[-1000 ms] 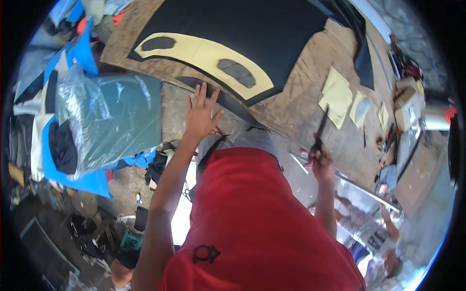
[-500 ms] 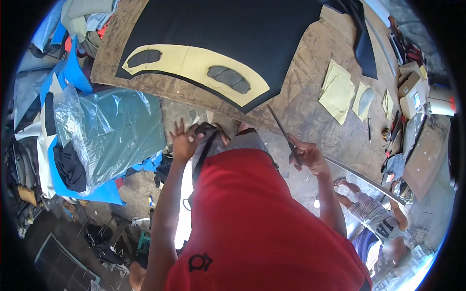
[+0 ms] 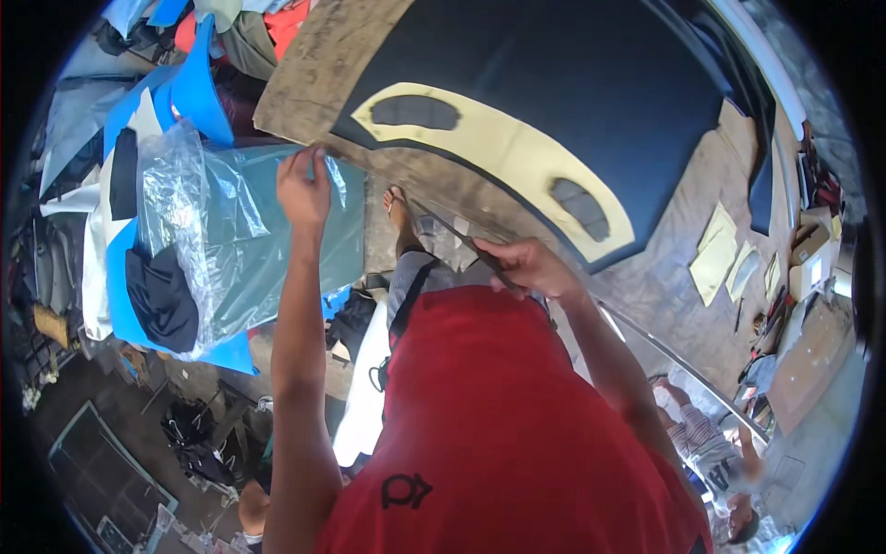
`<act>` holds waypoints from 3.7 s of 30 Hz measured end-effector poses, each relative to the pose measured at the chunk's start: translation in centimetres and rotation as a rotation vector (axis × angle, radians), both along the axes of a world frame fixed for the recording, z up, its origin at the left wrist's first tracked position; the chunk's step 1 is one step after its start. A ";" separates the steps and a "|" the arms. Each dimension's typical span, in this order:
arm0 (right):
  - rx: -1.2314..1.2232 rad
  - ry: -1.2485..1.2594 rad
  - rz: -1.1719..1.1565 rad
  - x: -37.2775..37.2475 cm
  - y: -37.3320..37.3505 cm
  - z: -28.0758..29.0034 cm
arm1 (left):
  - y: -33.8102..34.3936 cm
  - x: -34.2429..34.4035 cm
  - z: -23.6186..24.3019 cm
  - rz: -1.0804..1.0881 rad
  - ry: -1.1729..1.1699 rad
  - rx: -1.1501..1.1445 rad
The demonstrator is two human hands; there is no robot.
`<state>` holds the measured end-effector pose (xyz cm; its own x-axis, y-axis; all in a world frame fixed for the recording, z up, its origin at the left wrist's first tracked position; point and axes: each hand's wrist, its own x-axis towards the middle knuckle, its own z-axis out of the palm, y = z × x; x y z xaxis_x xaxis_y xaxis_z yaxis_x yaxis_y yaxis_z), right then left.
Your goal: Cutting out patterns from black leather/vinyl material for upholstery using templates.
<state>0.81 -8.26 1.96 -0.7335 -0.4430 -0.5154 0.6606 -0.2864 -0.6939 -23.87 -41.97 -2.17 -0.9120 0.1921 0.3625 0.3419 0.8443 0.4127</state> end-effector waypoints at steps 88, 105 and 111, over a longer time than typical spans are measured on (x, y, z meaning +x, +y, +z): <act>0.187 -0.100 -1.274 16.7 -8.8 3.9 | 3.2 -3.4 1.5 -1.179 -0.205 0.189; 0.304 -0.256 -0.916 30.4 17.4 -2.9 | 35.0 25.6 -0.2 -1.250 -0.354 -0.161; 0.226 -0.222 -0.810 28.6 20.7 -4.5 | 35.9 25.9 1.2 -1.206 -0.487 -0.388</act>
<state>29.41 12.40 -2.54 -0.6504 0.3023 -0.6968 0.4398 -0.5981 -0.6700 2.00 -6.05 -1.02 -0.1246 0.9707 -0.2054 0.8340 0.2146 0.5084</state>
